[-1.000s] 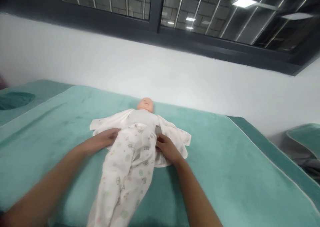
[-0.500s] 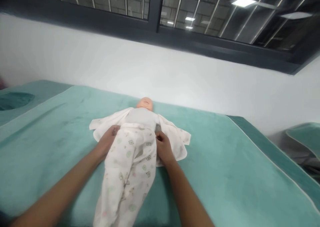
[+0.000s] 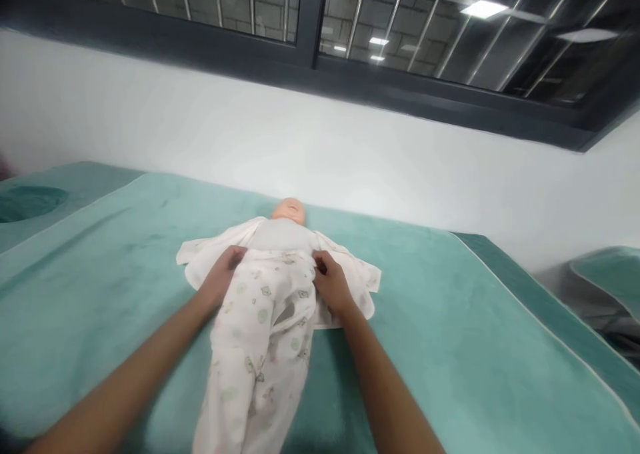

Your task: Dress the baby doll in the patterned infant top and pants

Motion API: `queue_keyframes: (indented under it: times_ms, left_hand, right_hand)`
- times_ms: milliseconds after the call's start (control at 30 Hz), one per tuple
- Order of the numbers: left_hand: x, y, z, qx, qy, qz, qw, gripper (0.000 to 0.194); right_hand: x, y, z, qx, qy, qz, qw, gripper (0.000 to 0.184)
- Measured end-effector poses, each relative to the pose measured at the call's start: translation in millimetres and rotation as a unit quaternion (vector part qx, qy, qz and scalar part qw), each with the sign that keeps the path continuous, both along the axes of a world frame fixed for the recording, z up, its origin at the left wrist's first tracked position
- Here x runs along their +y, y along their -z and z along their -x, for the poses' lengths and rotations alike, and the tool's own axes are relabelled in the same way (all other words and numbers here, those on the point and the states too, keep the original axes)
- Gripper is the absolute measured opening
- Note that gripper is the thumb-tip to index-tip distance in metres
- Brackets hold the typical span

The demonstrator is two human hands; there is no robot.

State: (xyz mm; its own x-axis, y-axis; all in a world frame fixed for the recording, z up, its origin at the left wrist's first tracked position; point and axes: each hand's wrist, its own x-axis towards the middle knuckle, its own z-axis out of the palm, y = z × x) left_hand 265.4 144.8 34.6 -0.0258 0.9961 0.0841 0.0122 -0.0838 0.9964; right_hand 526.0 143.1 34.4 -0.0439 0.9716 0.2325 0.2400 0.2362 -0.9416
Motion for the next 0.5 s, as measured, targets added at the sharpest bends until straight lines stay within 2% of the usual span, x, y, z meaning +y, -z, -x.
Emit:
queue_keyframes:
  times_ms: [100, 267, 400, 500]
  left_hand:
    - [-1, 5.8, 9, 0.03, 0.031, -0.078, 0.996, 0.023]
    - [-3, -1.1, 18, 0.157, 0.08, -0.2, 0.964, 0.022]
    - [1, -3.6, 21, 0.239, 0.084, -0.231, 0.939, 0.025]
    - [4, -7.0, 17, 0.279, 0.067, -0.235, 0.929, 0.023]
  right_hand:
    - [-7, -0.8, -2, -0.007, -0.01, -0.048, 0.999, 0.014]
    - [0, -15.7, -5, -0.057, -0.076, -0.066, 0.993, 0.011]
    - [14, -30.2, -10, -0.154, -0.138, -0.138, 0.968, 0.015]
    - [19, -36.0, -4, -0.205, -0.147, -0.184, 0.95, 0.015]
